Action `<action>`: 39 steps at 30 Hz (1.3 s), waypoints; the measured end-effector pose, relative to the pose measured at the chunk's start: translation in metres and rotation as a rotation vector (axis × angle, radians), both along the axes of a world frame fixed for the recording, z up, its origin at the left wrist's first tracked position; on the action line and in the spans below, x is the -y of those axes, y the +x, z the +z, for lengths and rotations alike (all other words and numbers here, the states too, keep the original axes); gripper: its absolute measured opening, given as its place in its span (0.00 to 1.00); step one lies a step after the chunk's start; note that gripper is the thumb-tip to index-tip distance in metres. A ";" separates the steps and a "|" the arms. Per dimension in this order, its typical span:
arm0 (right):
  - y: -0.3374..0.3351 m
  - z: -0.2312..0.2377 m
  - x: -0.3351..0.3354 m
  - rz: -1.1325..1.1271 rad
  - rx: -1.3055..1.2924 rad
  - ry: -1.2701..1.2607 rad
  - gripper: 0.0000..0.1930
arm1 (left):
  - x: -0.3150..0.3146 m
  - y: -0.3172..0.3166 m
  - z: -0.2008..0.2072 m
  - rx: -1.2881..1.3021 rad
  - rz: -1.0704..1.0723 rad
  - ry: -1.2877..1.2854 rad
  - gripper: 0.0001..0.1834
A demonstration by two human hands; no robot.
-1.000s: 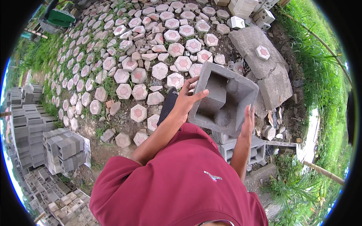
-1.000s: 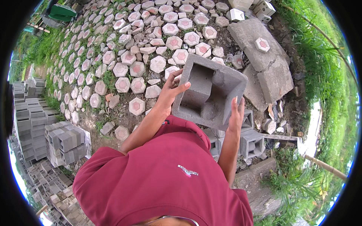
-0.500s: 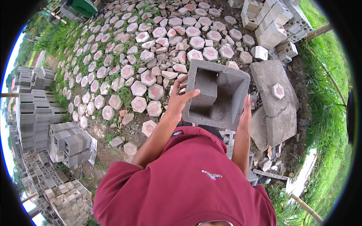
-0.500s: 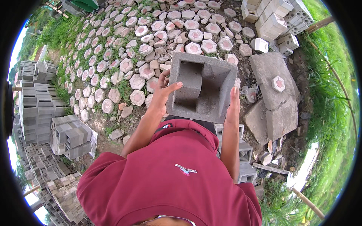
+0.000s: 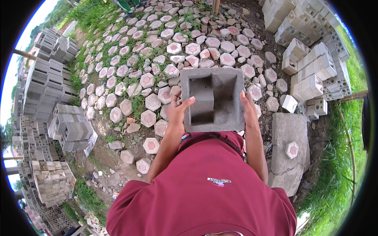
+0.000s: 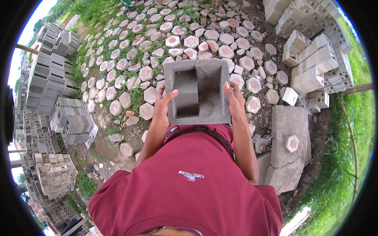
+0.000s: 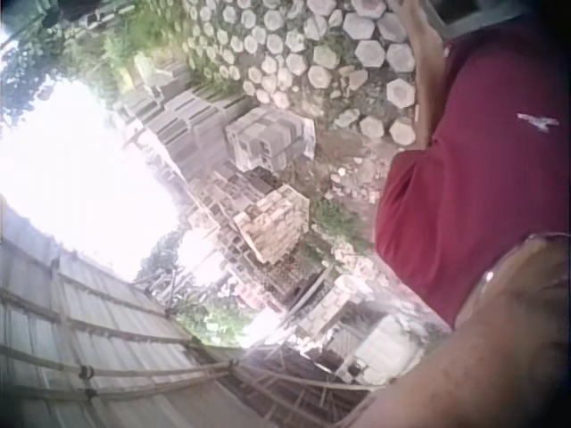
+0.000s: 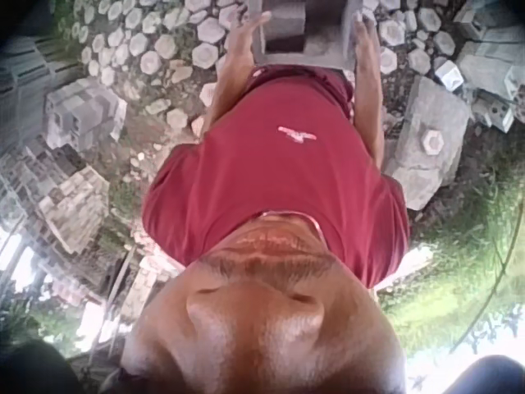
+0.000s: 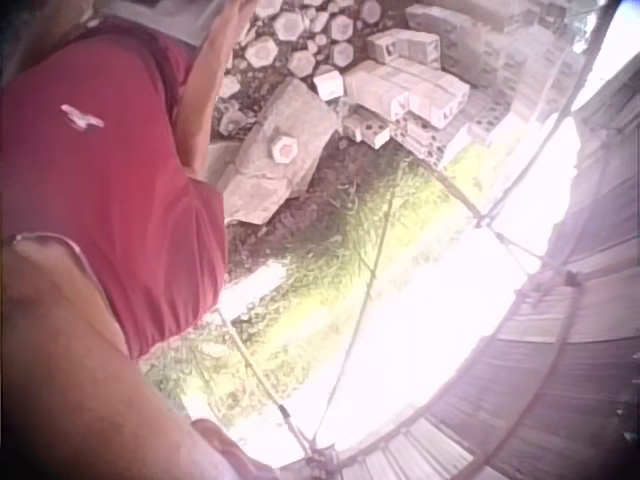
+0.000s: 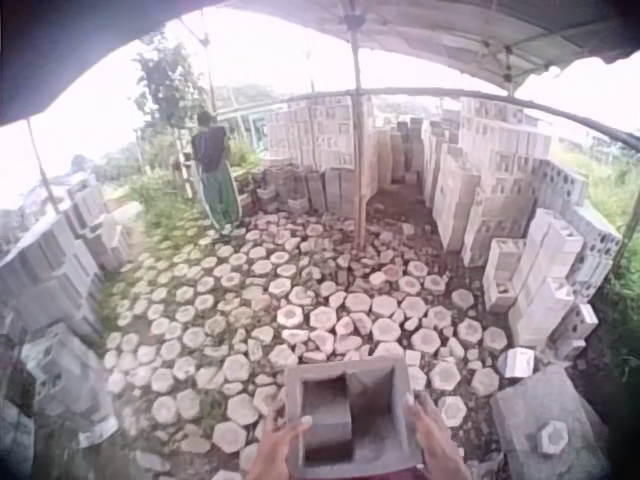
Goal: The person picks up hollow cinder blocks from a central pile and stacks them onto an existing wall of blocks one at a time by hand.
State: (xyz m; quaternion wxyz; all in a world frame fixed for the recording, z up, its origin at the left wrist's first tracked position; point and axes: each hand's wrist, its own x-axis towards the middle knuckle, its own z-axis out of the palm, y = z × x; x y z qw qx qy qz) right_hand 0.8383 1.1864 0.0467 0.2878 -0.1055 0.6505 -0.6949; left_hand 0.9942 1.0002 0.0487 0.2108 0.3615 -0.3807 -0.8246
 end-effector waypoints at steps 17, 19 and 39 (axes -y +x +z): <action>-0.211 -0.002 0.165 0.402 0.156 -0.135 0.31 | 0.085 -0.152 0.001 -0.029 0.419 0.023 0.37; -0.232 -0.010 0.193 0.410 0.185 -0.119 0.29 | 0.110 -0.169 -0.006 -0.026 0.444 0.041 0.37; -0.386 0.000 0.510 0.291 0.355 -0.005 0.36 | 0.445 -0.325 0.006 0.021 0.342 0.028 0.36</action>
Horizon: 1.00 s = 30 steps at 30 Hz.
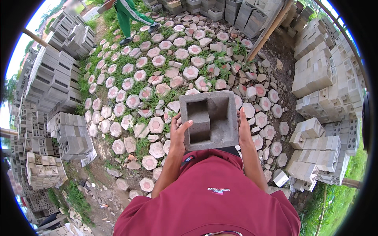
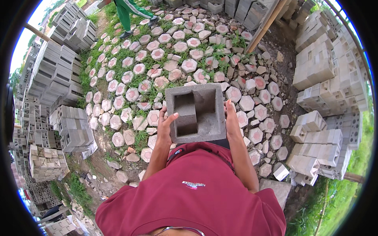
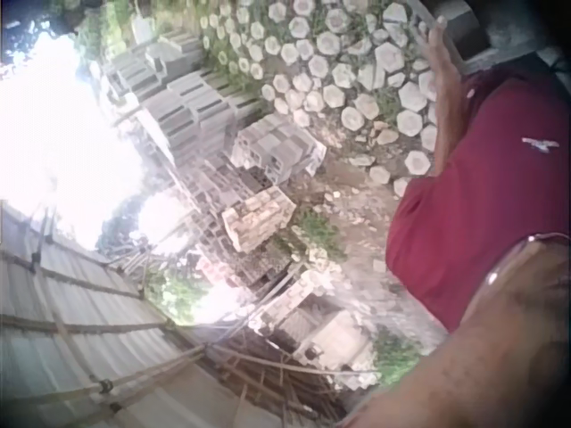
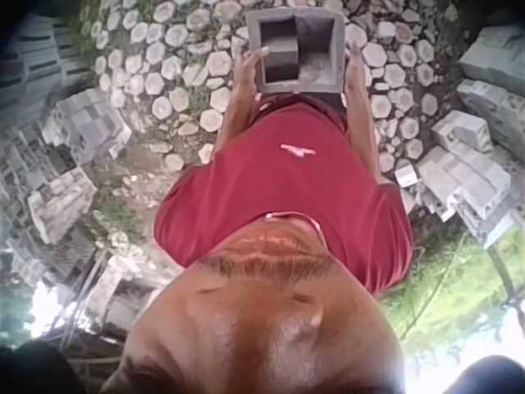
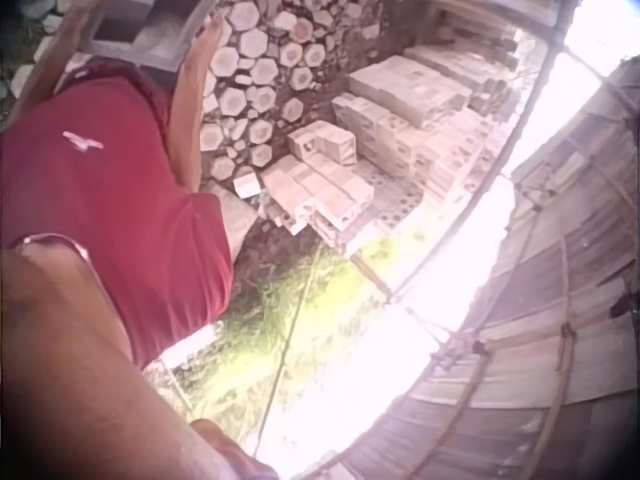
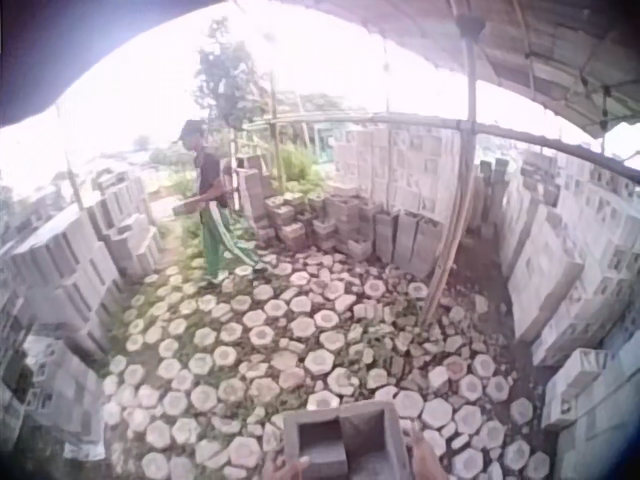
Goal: The person picks up hollow cinder blocks from a central pile and stacks them onto an existing wall of blocks one at a time by hand.
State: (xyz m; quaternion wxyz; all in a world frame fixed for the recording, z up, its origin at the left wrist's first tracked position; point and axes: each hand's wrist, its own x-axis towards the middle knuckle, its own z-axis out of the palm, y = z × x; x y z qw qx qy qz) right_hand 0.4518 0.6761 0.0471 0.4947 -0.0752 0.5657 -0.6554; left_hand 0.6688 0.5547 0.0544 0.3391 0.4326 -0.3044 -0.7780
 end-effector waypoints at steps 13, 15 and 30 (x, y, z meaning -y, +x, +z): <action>-0.152 -0.029 0.157 -0.025 -0.099 -0.121 0.31 | 0.147 -0.149 -0.009 0.026 0.036 -0.032 0.37; -0.194 -0.036 0.179 0.002 -0.177 -0.077 0.31 | 0.175 -0.187 0.005 0.016 0.019 -0.014 0.37; -0.325 0.025 0.352 0.184 -0.325 0.024 0.42 | 0.318 -0.321 0.014 -0.040 0.120 -0.052 0.35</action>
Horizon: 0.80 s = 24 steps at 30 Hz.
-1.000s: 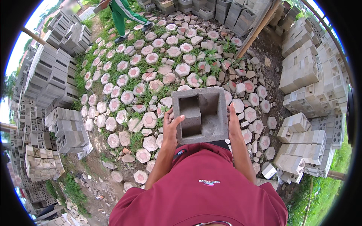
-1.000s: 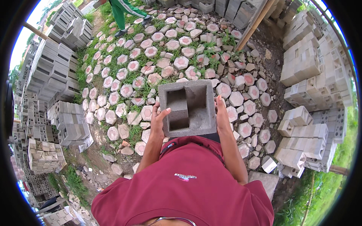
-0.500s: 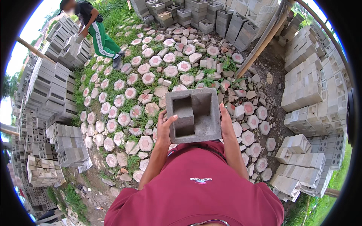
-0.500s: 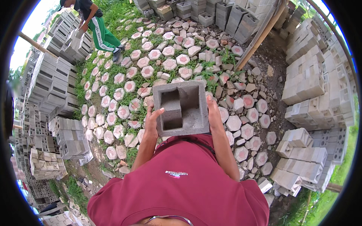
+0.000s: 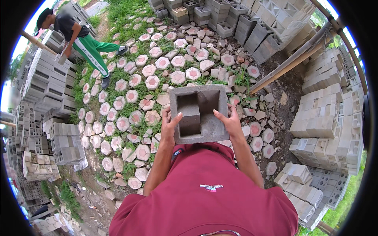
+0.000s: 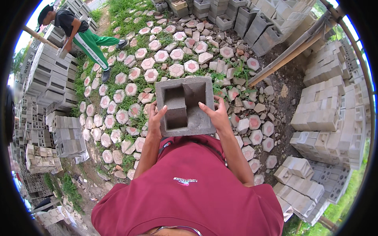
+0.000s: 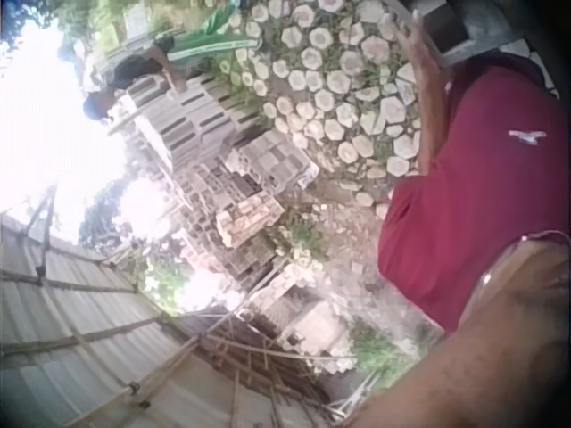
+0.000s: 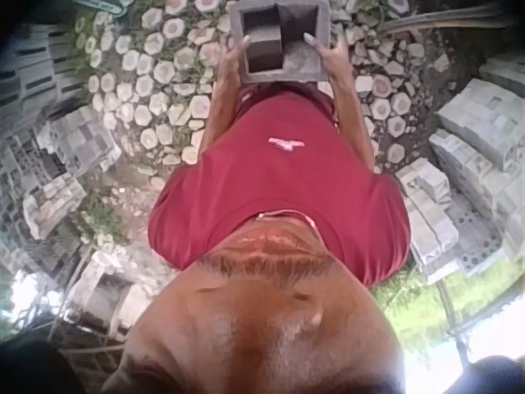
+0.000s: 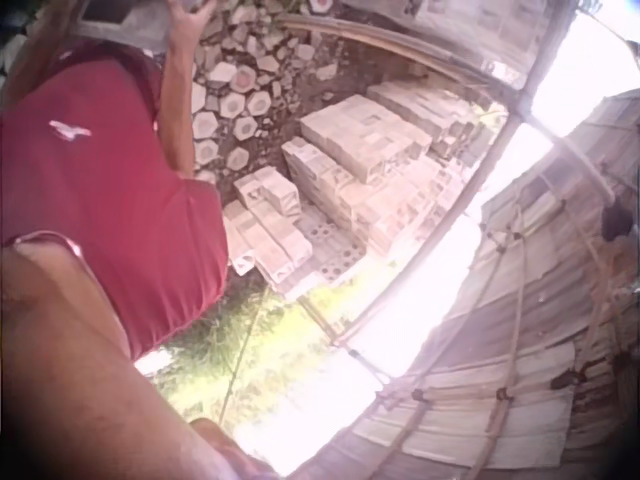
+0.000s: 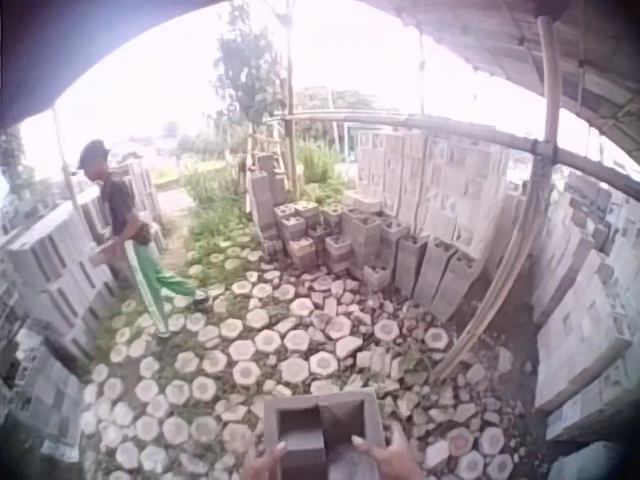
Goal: The person picks up hollow cinder blocks from a central pile and stacks them onto an existing wall of blocks one at a time by hand.
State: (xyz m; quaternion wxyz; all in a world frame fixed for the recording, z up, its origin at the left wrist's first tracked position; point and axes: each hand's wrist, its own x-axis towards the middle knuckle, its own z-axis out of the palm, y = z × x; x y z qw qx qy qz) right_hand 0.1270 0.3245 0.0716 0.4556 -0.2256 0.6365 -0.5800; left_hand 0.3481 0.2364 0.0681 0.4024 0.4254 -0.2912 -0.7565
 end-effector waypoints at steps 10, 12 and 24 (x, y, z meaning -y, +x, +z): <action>-0.076 -0.015 0.184 -0.093 0.017 -0.010 0.35 | 0.203 -0.080 -0.041 0.054 -0.196 -0.140 0.50; -0.086 -0.010 0.233 -0.115 0.012 -0.003 0.36 | 0.254 -0.098 -0.035 0.076 -0.235 -0.186 0.49; -0.161 -0.026 0.419 -0.179 0.038 0.081 0.38 | 0.482 -0.186 -0.033 0.248 -0.503 -0.108 0.50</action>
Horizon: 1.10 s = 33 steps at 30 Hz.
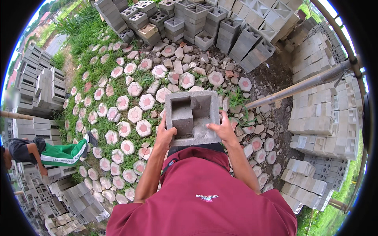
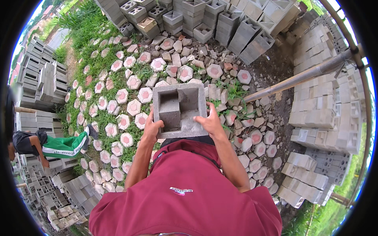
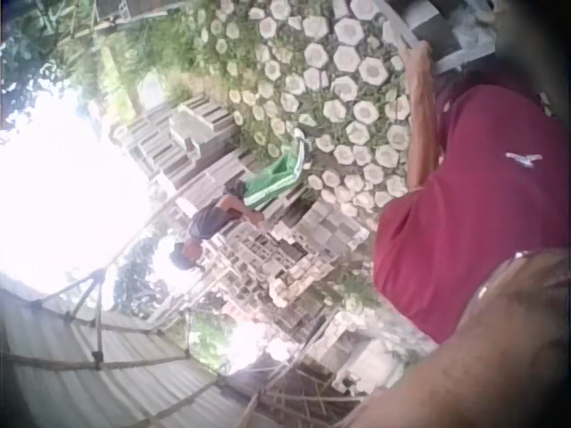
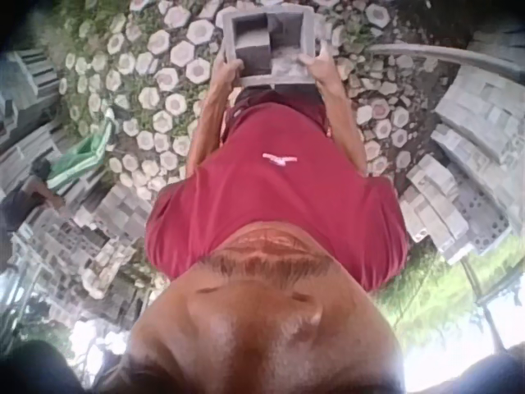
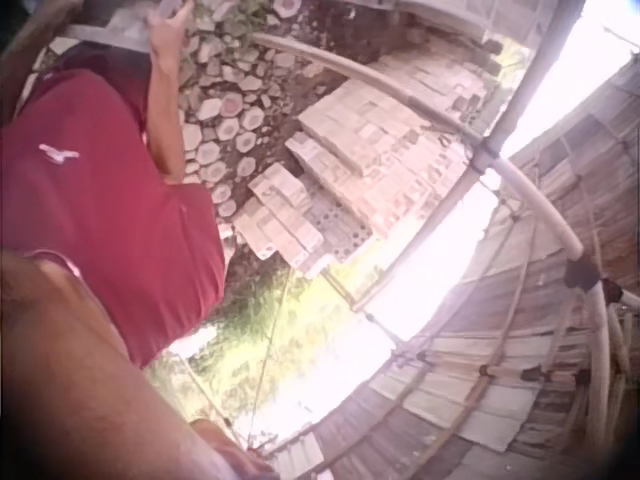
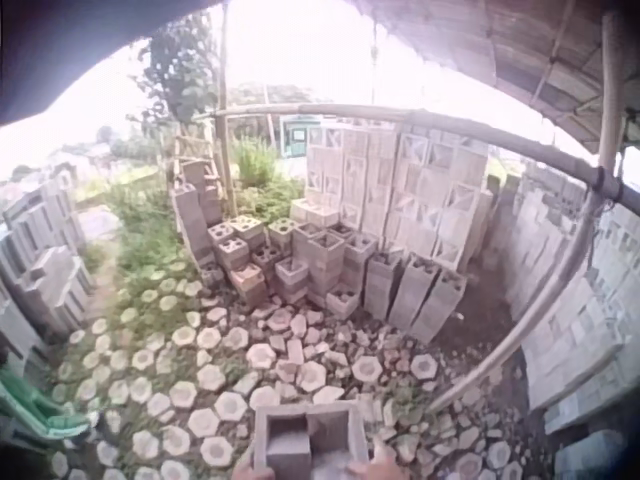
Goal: The person picks up hollow cinder blocks from a central pile and stacks them onto an existing wall of blocks one at a time by hand.
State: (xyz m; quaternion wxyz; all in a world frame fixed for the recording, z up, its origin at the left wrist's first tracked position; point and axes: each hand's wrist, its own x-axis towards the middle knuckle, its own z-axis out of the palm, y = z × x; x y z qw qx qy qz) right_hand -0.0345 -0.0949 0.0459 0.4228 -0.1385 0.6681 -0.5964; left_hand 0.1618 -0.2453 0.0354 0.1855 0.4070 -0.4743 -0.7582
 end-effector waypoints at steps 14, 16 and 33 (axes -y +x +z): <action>-0.123 -0.160 0.165 0.016 0.009 0.172 0.36 | 0.193 -0.138 -0.128 0.193 -0.093 0.185 0.49; -0.154 -0.165 0.194 -0.004 0.146 0.214 0.36 | 0.222 -0.168 -0.137 0.246 -0.093 0.297 0.49; -0.425 -0.245 0.403 0.188 0.006 0.522 0.33 | 0.454 -0.461 -0.240 0.243 -0.315 0.075 0.51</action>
